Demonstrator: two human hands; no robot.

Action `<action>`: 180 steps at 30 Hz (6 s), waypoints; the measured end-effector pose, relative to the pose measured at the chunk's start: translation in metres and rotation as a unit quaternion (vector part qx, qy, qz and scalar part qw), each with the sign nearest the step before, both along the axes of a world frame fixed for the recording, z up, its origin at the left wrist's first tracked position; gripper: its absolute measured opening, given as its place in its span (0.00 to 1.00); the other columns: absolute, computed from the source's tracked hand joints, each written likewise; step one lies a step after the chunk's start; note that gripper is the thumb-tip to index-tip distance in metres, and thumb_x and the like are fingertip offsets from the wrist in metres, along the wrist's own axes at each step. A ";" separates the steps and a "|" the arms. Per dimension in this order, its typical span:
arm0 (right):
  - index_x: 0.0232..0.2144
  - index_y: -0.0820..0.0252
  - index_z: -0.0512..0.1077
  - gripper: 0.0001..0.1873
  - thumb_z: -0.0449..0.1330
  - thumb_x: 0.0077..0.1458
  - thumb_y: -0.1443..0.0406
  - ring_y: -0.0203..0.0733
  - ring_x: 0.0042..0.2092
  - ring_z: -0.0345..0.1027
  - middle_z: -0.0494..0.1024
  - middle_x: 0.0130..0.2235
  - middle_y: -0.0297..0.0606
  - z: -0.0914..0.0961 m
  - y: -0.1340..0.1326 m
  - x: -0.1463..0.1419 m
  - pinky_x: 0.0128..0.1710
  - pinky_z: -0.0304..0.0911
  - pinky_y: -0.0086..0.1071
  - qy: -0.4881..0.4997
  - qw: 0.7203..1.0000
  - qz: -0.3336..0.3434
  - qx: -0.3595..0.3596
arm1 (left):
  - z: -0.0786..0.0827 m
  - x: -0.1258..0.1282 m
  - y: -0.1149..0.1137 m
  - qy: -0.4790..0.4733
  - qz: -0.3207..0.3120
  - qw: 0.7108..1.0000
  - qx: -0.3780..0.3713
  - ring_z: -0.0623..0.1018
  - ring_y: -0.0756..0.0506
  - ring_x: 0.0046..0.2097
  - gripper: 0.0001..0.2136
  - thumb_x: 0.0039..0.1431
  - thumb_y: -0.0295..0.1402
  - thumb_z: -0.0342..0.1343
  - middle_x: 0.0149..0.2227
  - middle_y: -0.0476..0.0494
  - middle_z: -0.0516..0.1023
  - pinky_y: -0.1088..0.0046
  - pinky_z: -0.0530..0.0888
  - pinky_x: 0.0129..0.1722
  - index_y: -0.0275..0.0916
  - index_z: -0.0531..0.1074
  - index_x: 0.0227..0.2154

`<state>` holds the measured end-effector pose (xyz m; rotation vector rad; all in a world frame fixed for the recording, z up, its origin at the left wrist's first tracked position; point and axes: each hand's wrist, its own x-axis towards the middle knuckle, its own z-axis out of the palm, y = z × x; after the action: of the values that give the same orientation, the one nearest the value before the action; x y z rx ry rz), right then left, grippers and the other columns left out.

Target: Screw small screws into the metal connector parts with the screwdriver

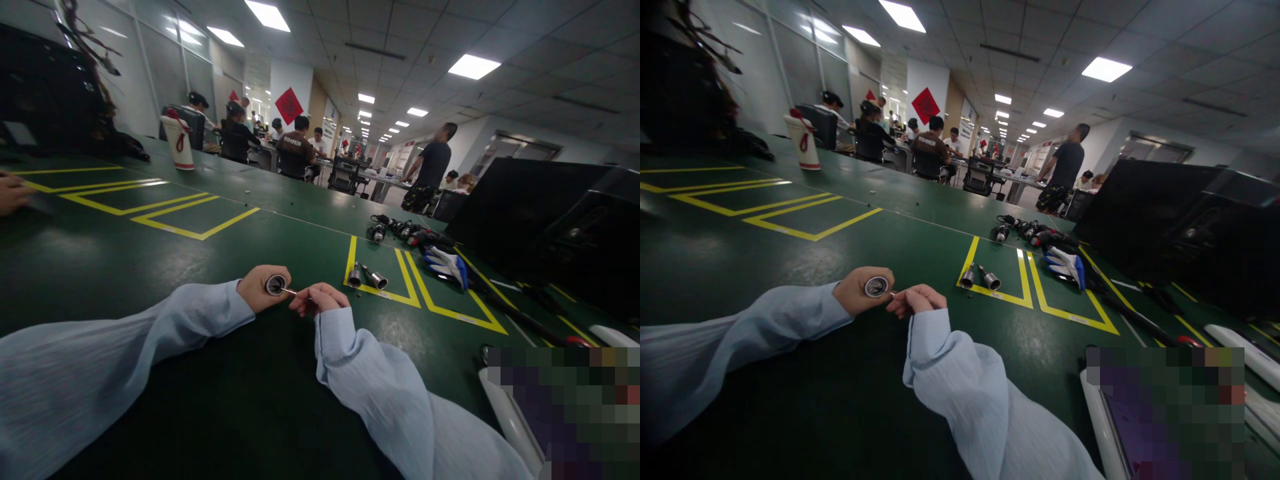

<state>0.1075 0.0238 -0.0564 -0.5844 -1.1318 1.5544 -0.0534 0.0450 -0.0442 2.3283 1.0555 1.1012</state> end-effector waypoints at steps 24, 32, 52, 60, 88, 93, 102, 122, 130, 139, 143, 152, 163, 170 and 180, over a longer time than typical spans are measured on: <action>0.18 0.63 0.72 0.07 0.57 0.43 0.67 0.30 0.19 0.64 0.76 0.19 0.34 -0.001 0.000 -0.002 0.20 0.60 0.25 0.006 1.000 -0.004 -0.027 | -0.004 -0.002 0.002 0.031 0.058 0.997 0.034 0.64 0.54 0.22 0.08 0.46 0.34 0.52 0.18 0.53 0.63 0.80 0.62 0.21 0.35 0.62 0.19; 0.17 0.64 0.71 0.07 0.55 0.41 0.68 0.34 0.20 0.65 0.76 0.18 0.36 0.000 0.004 0.002 0.21 0.60 0.28 0.005 0.997 0.045 -0.062 | 0.000 0.000 -0.005 0.048 0.041 0.996 0.056 0.64 0.53 0.23 0.09 0.49 0.33 0.51 0.19 0.52 0.63 0.79 0.62 0.23 0.36 0.62 0.18; 0.15 0.64 0.71 0.07 0.55 0.38 0.69 0.33 0.19 0.65 0.75 0.17 0.36 0.003 0.005 0.001 0.20 0.59 0.26 0.002 0.994 0.070 -0.089 | 0.001 0.001 -0.005 0.037 0.047 0.997 0.052 0.62 0.54 0.22 0.11 0.49 0.35 0.52 0.18 0.53 0.61 0.79 0.61 0.22 0.36 0.60 0.18; 0.16 0.63 0.71 0.08 0.55 0.40 0.67 0.33 0.18 0.63 0.75 0.17 0.35 0.002 0.000 0.003 0.20 0.58 0.27 -0.001 0.999 -0.002 -0.048 | 0.000 0.001 -0.005 0.055 0.047 0.995 0.067 0.63 0.53 0.23 0.08 0.49 0.32 0.50 0.19 0.52 0.63 0.79 0.61 0.23 0.36 0.62 0.19; 0.15 0.64 0.72 0.08 0.54 0.40 0.68 0.32 0.18 0.65 0.76 0.17 0.35 0.001 0.004 0.001 0.19 0.60 0.26 0.000 0.996 0.048 -0.080 | 0.001 0.001 -0.006 0.079 0.063 0.991 0.089 0.63 0.53 0.23 0.09 0.51 0.33 0.50 0.19 0.52 0.62 0.78 0.60 0.23 0.36 0.61 0.18; 0.17 0.64 0.72 0.08 0.54 0.41 0.70 0.33 0.19 0.66 0.76 0.18 0.36 -0.002 0.006 -0.001 0.20 0.61 0.26 0.036 0.992 0.074 -0.098 | 0.000 0.001 -0.006 0.029 0.021 0.999 0.037 0.63 0.54 0.23 0.08 0.49 0.32 0.50 0.19 0.52 0.62 0.79 0.61 0.23 0.36 0.61 0.19; 0.19 0.64 0.73 0.07 0.57 0.43 0.67 0.31 0.19 0.65 0.77 0.19 0.35 -0.004 0.002 0.003 0.20 0.60 0.25 0.028 0.998 0.030 -0.037 | 0.001 0.002 -0.006 0.033 0.045 0.998 0.035 0.64 0.54 0.22 0.07 0.47 0.32 0.50 0.19 0.52 0.63 0.79 0.61 0.23 0.35 0.62 0.19; 0.19 0.65 0.72 0.06 0.57 0.42 0.66 0.33 0.20 0.68 0.78 0.21 0.38 -0.007 0.004 -0.008 0.21 0.63 0.26 0.096 0.994 0.047 -0.032 | -0.001 -0.001 -0.001 -0.039 0.014 0.998 -0.048 0.63 0.55 0.21 0.07 0.44 0.33 0.52 0.18 0.53 0.64 0.81 0.62 0.20 0.35 0.62 0.19; 0.19 0.64 0.72 0.06 0.59 0.44 0.67 0.32 0.20 0.67 0.78 0.21 0.36 -0.008 0.004 -0.007 0.21 0.62 0.25 0.058 0.998 0.017 -0.031 | -0.001 0.002 -0.003 0.028 0.084 0.996 0.012 0.64 0.54 0.22 0.07 0.45 0.33 0.51 0.18 0.52 0.64 0.80 0.62 0.22 0.35 0.63 0.19; 0.18 0.65 0.71 0.07 0.57 0.41 0.66 0.34 0.20 0.67 0.78 0.20 0.39 -0.008 0.006 -0.008 0.20 0.62 0.26 0.088 0.994 0.045 -0.053 | -0.001 0.001 -0.004 -0.022 0.021 0.999 -0.038 0.63 0.55 0.21 0.07 0.45 0.32 0.51 0.18 0.53 0.63 0.81 0.61 0.20 0.35 0.62 0.19; 0.18 0.64 0.71 0.07 0.58 0.41 0.65 0.34 0.20 0.67 0.78 0.20 0.38 -0.006 0.006 -0.007 0.21 0.62 0.27 0.097 0.993 0.049 -0.049 | -0.001 0.001 -0.004 -0.043 0.013 0.998 -0.052 0.63 0.55 0.22 0.07 0.45 0.32 0.52 0.19 0.53 0.64 0.81 0.62 0.20 0.35 0.62 0.20; 0.18 0.64 0.71 0.07 0.58 0.42 0.65 0.33 0.20 0.66 0.77 0.20 0.36 -0.003 0.002 -0.002 0.21 0.61 0.27 0.064 0.997 0.001 -0.033 | -0.001 0.001 -0.003 0.031 0.073 0.997 0.004 0.63 0.54 0.21 0.10 0.46 0.35 0.52 0.18 0.53 0.63 0.80 0.61 0.20 0.35 0.62 0.18; 0.13 0.61 0.71 0.14 0.57 0.45 0.62 0.33 0.19 0.62 0.71 0.14 0.31 0.003 -0.005 -0.010 0.22 0.56 0.27 -0.179 0.961 -0.202 0.052 | -0.004 0.002 -0.005 0.156 0.023 0.985 0.066 0.66 0.52 0.23 0.08 0.51 0.34 0.49 0.19 0.51 0.66 0.79 0.61 0.23 0.37 0.64 0.20; 0.12 0.63 0.71 0.17 0.55 0.46 0.61 0.30 0.13 0.59 0.71 0.12 0.33 0.010 0.001 0.002 0.16 0.54 0.26 -0.069 0.991 -0.086 -0.070 | -0.003 0.003 -0.006 0.148 0.002 0.985 0.086 0.64 0.52 0.23 0.10 0.52 0.35 0.49 0.19 0.51 0.64 0.78 0.61 0.23 0.37 0.62 0.19; 0.13 0.64 0.72 0.17 0.56 0.47 0.60 0.31 0.14 0.62 0.74 0.14 0.36 -0.001 0.006 0.000 0.17 0.57 0.26 0.027 0.994 -0.025 -0.100 | 0.001 0.003 -0.006 0.013 0.012 0.999 -0.028 0.63 0.55 0.22 0.10 0.47 0.36 0.54 0.19 0.53 0.63 0.81 0.62 0.21 0.35 0.63 0.20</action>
<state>0.1077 0.0293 -0.0573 -0.6935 -0.9198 1.6421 -0.0500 0.0393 -0.0437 2.2971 1.1128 1.0404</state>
